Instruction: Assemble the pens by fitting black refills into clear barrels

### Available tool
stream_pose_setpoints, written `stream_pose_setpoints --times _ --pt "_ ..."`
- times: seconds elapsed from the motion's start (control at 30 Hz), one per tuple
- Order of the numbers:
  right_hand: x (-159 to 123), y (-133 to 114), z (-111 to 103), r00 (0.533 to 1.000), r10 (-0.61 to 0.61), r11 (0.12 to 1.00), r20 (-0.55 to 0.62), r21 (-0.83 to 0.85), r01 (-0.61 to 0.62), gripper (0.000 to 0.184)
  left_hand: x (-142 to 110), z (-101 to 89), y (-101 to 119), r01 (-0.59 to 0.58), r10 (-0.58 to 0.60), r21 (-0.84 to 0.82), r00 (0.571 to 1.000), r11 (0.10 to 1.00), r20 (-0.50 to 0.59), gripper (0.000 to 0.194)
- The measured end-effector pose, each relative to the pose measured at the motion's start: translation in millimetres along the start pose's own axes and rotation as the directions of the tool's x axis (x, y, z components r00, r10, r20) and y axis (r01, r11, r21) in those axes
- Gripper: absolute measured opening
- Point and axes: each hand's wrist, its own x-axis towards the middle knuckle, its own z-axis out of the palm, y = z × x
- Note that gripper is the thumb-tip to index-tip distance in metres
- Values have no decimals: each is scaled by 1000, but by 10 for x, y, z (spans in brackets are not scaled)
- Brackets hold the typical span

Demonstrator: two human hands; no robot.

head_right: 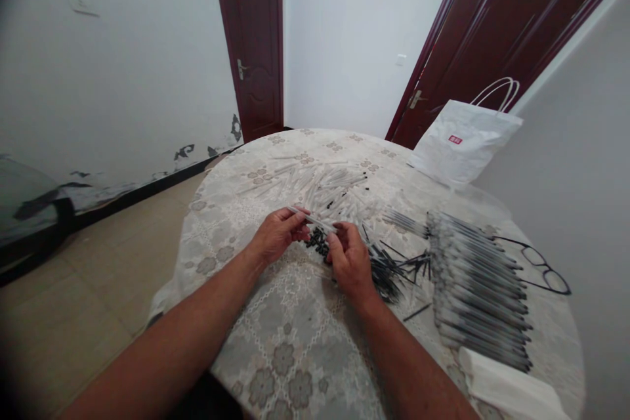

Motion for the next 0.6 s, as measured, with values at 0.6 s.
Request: stream_pose_setpoints --times 0.6 --pt "84 25 -817 984 85 996 -157 -8 -88 35 125 -229 -265 -223 295 974 930 -26 221 25"
